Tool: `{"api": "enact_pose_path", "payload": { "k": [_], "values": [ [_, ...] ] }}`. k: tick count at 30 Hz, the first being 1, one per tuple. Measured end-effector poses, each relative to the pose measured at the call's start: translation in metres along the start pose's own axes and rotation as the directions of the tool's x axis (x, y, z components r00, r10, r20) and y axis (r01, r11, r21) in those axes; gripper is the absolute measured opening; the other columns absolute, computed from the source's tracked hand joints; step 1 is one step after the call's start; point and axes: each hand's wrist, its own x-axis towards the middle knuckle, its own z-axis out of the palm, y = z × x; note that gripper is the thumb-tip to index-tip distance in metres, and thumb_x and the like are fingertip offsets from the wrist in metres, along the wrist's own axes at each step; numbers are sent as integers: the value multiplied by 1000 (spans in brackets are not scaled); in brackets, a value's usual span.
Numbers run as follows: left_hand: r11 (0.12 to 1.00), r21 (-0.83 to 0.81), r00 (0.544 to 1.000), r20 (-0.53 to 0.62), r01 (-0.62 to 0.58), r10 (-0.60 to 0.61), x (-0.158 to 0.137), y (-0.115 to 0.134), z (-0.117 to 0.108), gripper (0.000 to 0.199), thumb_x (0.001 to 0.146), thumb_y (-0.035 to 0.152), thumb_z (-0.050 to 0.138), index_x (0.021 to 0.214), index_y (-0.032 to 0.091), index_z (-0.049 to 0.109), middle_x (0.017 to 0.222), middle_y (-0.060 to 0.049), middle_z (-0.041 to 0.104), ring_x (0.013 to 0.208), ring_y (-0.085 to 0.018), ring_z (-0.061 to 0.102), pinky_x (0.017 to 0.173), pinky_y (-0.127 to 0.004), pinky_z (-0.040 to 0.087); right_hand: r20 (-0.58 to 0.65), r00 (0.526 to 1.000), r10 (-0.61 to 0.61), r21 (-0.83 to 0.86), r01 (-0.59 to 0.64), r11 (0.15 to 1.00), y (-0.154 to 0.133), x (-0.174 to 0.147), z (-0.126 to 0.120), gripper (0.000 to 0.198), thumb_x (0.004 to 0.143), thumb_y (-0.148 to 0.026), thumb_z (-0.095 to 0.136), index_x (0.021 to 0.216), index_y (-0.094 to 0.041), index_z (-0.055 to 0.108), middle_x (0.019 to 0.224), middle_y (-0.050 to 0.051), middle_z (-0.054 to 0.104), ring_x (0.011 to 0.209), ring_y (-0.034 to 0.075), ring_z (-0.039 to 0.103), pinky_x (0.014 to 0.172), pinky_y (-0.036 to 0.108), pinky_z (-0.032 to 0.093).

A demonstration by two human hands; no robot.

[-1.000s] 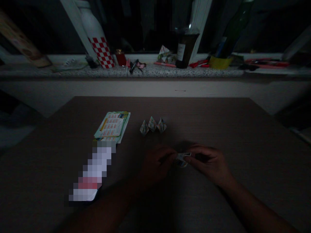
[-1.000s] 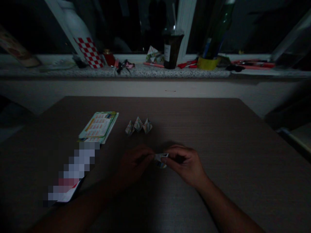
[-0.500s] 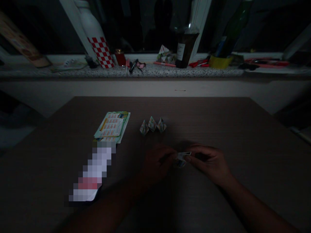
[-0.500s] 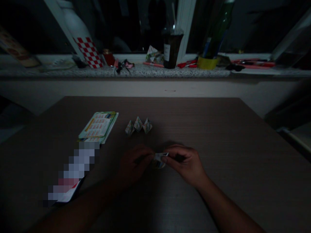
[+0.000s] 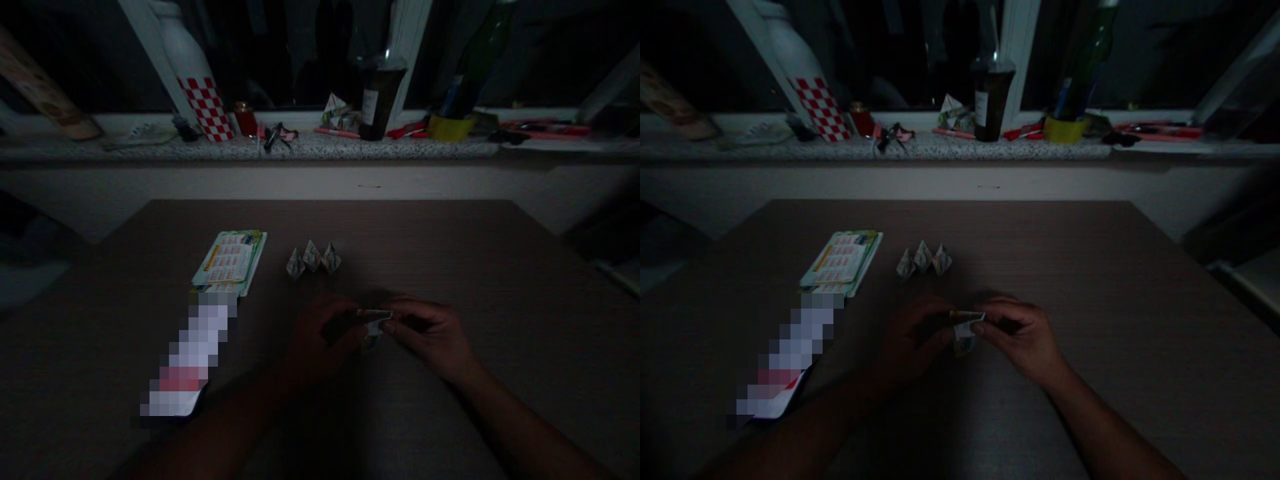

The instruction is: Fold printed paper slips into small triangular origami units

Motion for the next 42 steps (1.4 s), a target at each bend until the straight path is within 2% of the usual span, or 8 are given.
{"api": "enact_pose_path", "payload": {
  "k": [4,7,13,22,28,32,36,42],
  "values": [
    [1000,4,1000,-8,17,-17,-1,0,0,20,85,26,55,103,19,60,96,-7,66,89,-18,62,79,-32,48,59,998,-4,18,3,1000,-2,0,-1,13,76,-27,73,88,-23,75,83,5,72,75,19,67,64,30,56],
    [998,41,999,-22,42,-41,-1,-1,4,19,81,27,62,99,19,61,92,-6,66,86,-17,62,77,-30,48,124,992,-22,54,15,998,-4,0,0,13,77,-26,72,89,-23,75,86,6,73,77,19,68,67,30,57],
    [989,67,989,54,131,-134,2,-2,10,19,78,34,67,89,18,65,83,-4,67,79,-17,62,71,-28,46,278,959,-59,87,36,996,-8,0,3,20,83,-24,66,101,-25,73,93,6,72,84,19,68,73,31,56],
    [995,-22,992,89,94,-91,3,-3,7,16,79,32,65,81,17,64,76,-3,63,71,-14,58,67,-25,44,358,932,-53,48,38,998,-9,0,2,26,87,-25,62,111,-27,70,96,5,70,86,18,67,75,29,53],
    [994,3,992,68,111,-111,2,-2,9,16,76,32,64,74,17,59,69,0,57,65,-13,54,62,-24,41,456,889,-40,22,33,999,-13,0,4,30,91,-22,55,119,-27,65,95,4,68,86,16,64,77,28,50],
    [990,12,990,31,138,-138,2,-4,10,16,73,29,67,71,16,57,67,1,56,62,-11,52,58,-22,39,446,894,-45,41,30,999,-13,0,7,28,91,-21,56,116,-25,67,96,5,68,89,17,64,78,28,50],
    [988,-53,988,67,145,-141,4,-3,10,18,75,31,70,73,15,61,70,0,60,66,-12,56,61,-22,41,413,910,-17,63,-10,998,-9,0,6,25,89,-21,59,111,-26,70,93,4,69,86,16,64,75,26,50],
    [962,-165,974,92,219,-206,4,0,2,25,88,37,51,83,16,64,72,-2,63,67,-14,58,62,-24,43,275,962,-5,45,-8,999,-4,-1,0,20,87,-21,62,103,-27,73,93,3,70,85,15,65,75,25,51]
  ]
}}
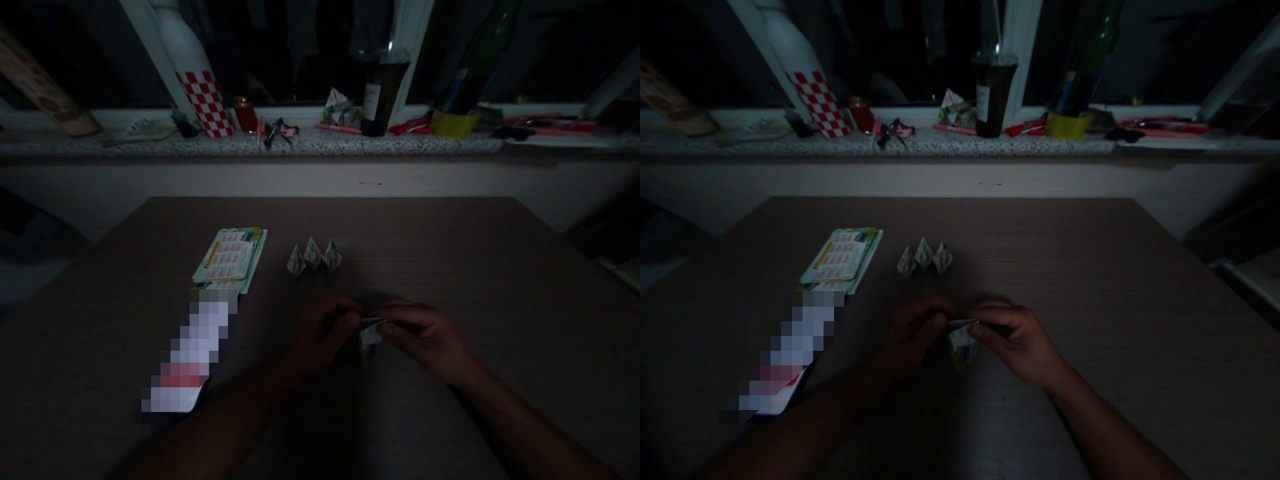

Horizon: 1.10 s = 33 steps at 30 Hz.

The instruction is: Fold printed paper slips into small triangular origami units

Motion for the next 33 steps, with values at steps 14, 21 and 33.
{"api": "enact_pose_path", "payload": {
  "k": [14,21,33],
  "values": [
    [996,89,998,-46,-27,31,1,0,3,12,81,24,64,78,13,68,74,-3,68,69,-13,63,65,-22,47,-139,990,1,-32,-6,999,-1,2,0,10,84,-20,64,88,-21,73,83,4,70,77,15,65,69,24,52],
    [992,109,997,-44,-64,69,1,1,2,11,82,23,63,81,14,69,77,-4,69,72,-13,64,67,-22,48,-182,983,12,-33,-18,999,-1,2,1,9,82,-21,67,87,-21,74,83,4,72,76,16,66,68,25,53],
    [994,73,995,-64,-76,80,0,-1,2,10,82,24,64,80,16,69,79,-3,69,71,-13,63,67,-24,49,-241,969,45,-11,-49,999,1,0,3,10,78,-28,70,83,-21,75,79,5,73,72,18,68,66,29,56]
  ]
}}
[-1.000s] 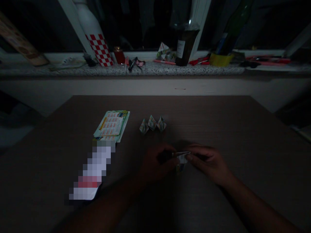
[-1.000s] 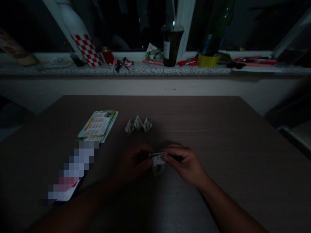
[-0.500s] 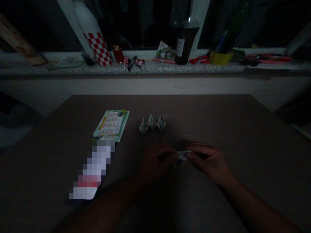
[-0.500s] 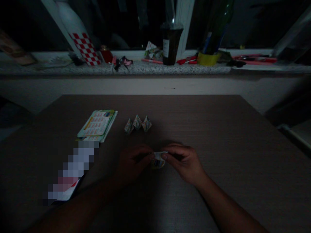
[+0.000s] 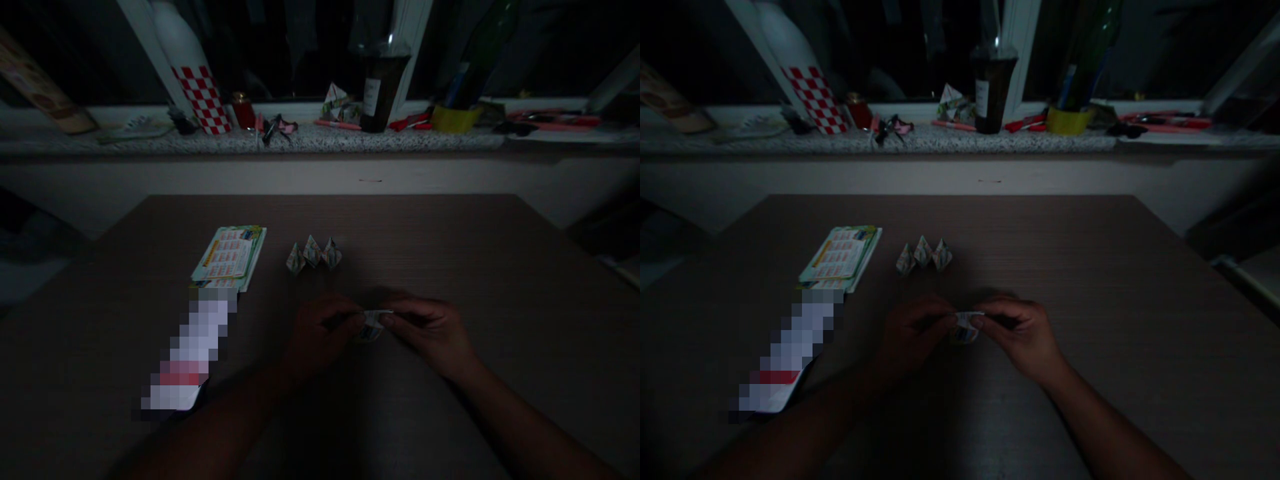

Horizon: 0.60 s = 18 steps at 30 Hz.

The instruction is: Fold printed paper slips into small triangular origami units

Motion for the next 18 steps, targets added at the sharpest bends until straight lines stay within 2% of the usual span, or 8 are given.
{"api": "enact_pose_path", "payload": {
  "k": [14,18],
  "values": [
    [997,35,997,-13,-73,74,-1,3,-3,10,84,22,62,81,17,70,77,-3,68,74,-14,62,71,-27,48,-20,1000,-17,8,17,1000,0,-1,-1,7,76,-23,73,83,-21,74,80,4,74,71,17,69,66,28,56],
    [993,24,992,-33,-119,120,0,2,-3,10,84,22,63,82,17,70,76,-4,69,75,-15,62,73,-29,48,-21,997,-80,39,81,996,-1,0,-1,4,77,-21,72,81,-20,73,80,5,74,73,18,68,68,31,55]
  ]
}}
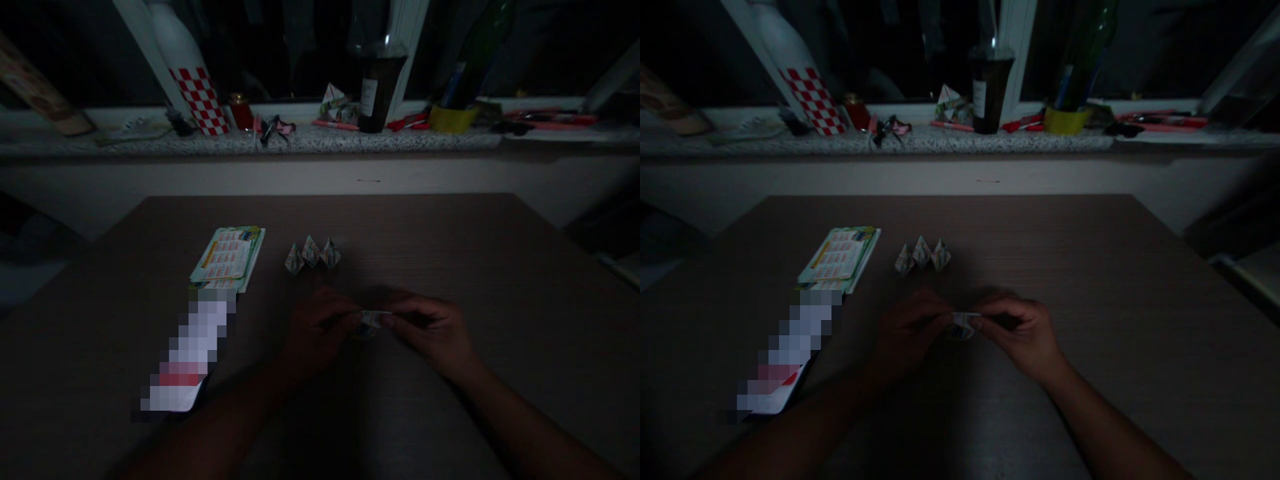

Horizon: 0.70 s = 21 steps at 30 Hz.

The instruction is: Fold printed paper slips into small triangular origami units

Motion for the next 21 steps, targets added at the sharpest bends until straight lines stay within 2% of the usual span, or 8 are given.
{"api": "enact_pose_path", "payload": {
  "k": [11,15,21],
  "values": [
    [993,53,995,-16,-101,102,1,-3,0,9,83,22,63,86,21,72,79,-4,72,82,-18,61,81,-34,48,-18,992,-122,-34,122,992,-6,3,1,4,77,-19,72,75,-22,73,72,5,73,68,20,67,69,37,54],
    [995,37,995,-30,-95,96,1,-3,0,9,83,23,63,86,21,72,79,-4,72,83,-18,62,78,-34,49,-31,992,-118,-76,116,990,-6,3,0,2,77,-20,72,78,-22,73,75,5,74,72,21,68,70,38,55],
    [997,24,997,-23,-77,78,0,-6,0,9,83,21,64,87,21,71,80,-4,72,85,-18,61,79,-33,49,-6,987,-160,-90,158,983,-8,1,-1,8,78,-13,69,76,-21,71,75,5,72,71,20,67,72,38,53]
  ]
}}
